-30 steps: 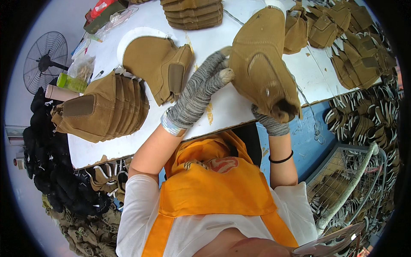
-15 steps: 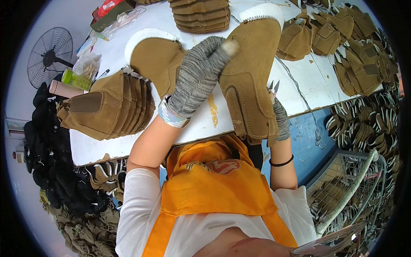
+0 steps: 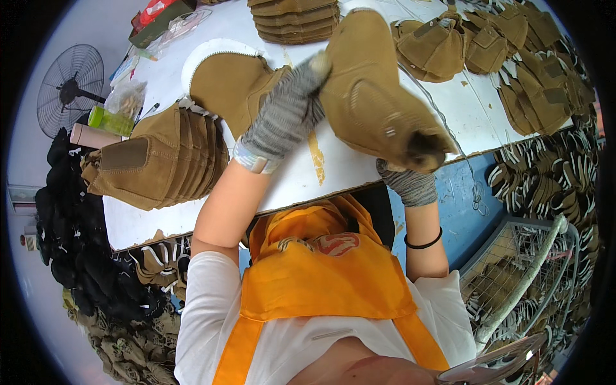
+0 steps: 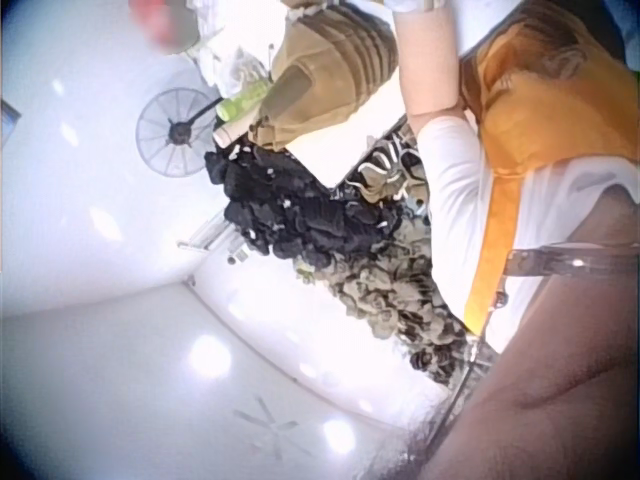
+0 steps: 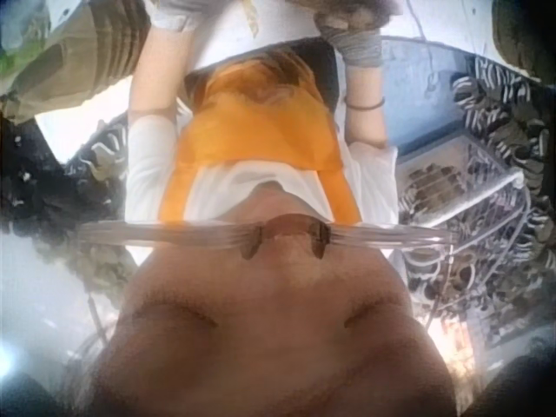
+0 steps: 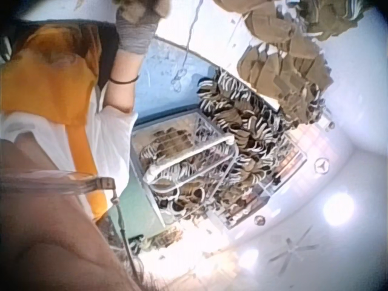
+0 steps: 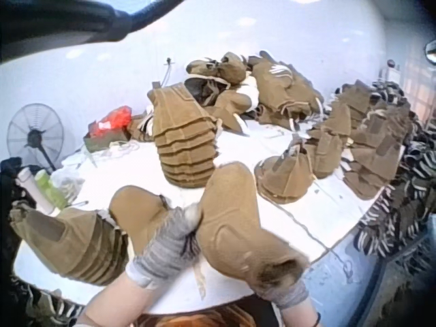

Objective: The person trims excess threads and material from the edges of boot upper components using small shears while wearing gloves.

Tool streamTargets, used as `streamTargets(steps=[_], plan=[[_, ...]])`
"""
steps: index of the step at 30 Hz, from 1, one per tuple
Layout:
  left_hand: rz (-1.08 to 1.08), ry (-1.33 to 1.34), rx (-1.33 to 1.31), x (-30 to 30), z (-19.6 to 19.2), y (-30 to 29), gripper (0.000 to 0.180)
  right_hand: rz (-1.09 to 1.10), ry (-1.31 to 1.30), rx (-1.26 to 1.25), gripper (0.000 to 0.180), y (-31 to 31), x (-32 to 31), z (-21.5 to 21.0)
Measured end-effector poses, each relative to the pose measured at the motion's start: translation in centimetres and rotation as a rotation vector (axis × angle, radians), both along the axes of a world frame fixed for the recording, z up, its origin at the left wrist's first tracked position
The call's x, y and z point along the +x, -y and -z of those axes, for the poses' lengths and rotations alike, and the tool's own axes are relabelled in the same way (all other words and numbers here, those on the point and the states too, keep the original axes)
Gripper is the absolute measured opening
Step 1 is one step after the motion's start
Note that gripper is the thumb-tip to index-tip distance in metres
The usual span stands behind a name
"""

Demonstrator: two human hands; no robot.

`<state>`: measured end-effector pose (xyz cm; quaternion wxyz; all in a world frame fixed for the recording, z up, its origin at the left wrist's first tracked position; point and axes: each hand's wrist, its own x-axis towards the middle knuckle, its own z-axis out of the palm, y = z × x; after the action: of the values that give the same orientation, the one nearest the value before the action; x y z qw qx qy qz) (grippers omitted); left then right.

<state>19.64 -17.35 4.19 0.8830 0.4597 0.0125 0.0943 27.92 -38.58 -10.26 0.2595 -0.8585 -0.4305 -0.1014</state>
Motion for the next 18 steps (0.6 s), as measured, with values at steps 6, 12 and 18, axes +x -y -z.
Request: streamTargets(steps=[6,12,18], plan=[[0.184,0.002,-0.151,-0.9,0.4,2.0,0.052,0.018,0.021,0.156,0.033,0.2,-1.4,-4.9],[0.123,-0.036,-0.405,-0.5,-0.1,2.8,0.047,-0.401,-2.230,1.561,0.018,-1.2,-2.0,-7.0],[0.175,-0.041,-0.614,-0.2,1.3,2.0,0.046,-0.256,-2.204,1.543,0.008,-0.8,-2.3,-6.4]])
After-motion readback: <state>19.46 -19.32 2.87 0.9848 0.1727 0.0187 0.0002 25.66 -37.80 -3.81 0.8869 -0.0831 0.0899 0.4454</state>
